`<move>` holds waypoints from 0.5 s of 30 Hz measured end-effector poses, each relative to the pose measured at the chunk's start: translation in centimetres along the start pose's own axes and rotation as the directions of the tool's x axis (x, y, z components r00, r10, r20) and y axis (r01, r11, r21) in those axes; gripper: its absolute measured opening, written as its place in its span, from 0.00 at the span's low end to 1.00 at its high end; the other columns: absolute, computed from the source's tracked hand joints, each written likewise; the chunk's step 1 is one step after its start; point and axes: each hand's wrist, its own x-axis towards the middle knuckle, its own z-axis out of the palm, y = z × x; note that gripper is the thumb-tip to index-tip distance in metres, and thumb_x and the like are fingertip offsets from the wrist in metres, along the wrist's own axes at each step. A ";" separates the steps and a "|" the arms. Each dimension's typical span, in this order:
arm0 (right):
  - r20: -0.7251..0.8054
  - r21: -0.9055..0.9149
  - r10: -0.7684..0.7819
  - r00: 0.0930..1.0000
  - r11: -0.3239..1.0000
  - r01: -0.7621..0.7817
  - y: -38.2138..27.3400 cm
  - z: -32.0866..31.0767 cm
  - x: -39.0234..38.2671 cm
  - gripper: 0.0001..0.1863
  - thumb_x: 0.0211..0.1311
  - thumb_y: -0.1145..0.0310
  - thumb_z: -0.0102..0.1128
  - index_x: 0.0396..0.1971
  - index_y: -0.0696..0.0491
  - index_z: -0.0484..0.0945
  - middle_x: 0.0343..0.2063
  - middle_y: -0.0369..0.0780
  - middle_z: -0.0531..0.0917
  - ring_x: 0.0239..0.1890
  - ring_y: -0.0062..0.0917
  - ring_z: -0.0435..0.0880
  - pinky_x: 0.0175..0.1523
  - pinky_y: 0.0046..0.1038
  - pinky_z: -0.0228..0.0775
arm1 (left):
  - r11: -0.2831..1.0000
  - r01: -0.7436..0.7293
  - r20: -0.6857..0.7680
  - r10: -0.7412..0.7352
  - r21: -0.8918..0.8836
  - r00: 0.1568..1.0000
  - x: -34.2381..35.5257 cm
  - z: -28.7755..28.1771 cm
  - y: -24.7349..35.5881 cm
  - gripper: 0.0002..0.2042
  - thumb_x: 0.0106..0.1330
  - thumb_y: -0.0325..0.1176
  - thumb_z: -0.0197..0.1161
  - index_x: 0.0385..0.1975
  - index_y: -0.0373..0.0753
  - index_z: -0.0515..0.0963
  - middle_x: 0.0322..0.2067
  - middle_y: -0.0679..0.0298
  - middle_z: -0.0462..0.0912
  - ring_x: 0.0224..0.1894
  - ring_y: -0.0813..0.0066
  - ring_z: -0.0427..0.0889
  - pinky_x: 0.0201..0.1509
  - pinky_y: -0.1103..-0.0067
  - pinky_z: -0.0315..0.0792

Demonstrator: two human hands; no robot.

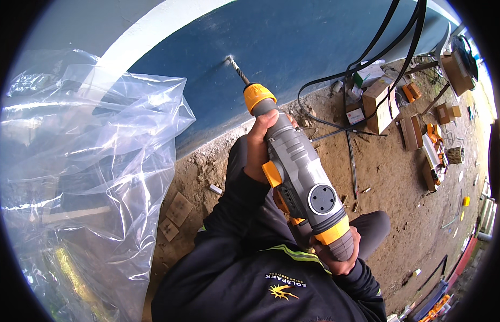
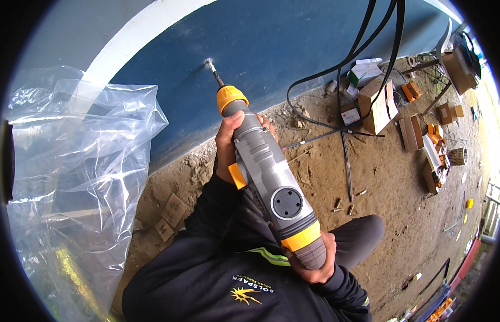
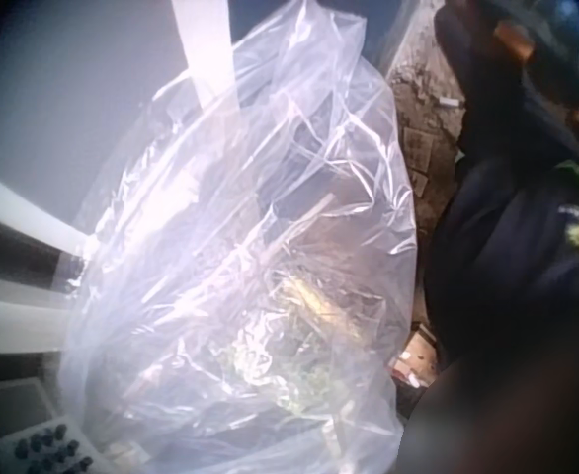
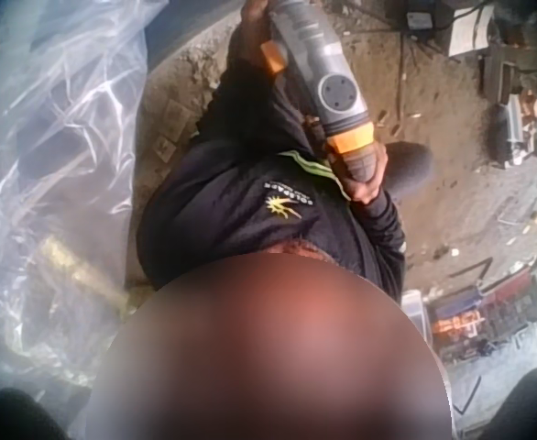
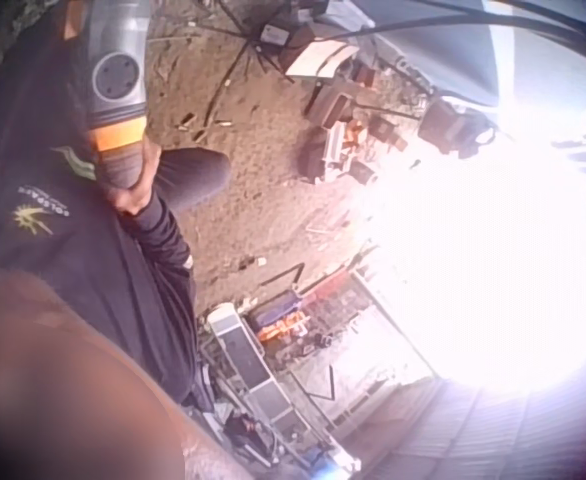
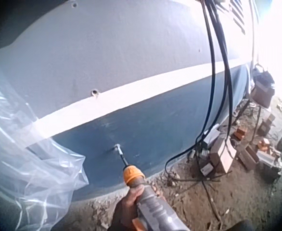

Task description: The person attaches a drill bit to a cordless drill, then drills two holes into a blue wall. They insert a wall anchor into one hole and tighten it with the drill. The person then removes the drill bit and examines a small metal piece.

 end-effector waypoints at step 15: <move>0.089 0.281 -0.018 0.996 0.960 -0.007 -0.8 -1.4 2.0 0.29 0.47 0.77 0.80 0.52 0.63 0.78 0.39 0.47 0.90 0.36 0.38 0.90 0.47 0.34 0.78 | 1.000 -0.012 -0.032 0.013 0.029 0.999 0.4 0.2 0.1 0.25 0.63 0.56 0.66 0.37 0.35 0.77 0.35 0.55 0.81 0.35 0.60 0.86 0.40 0.66 0.84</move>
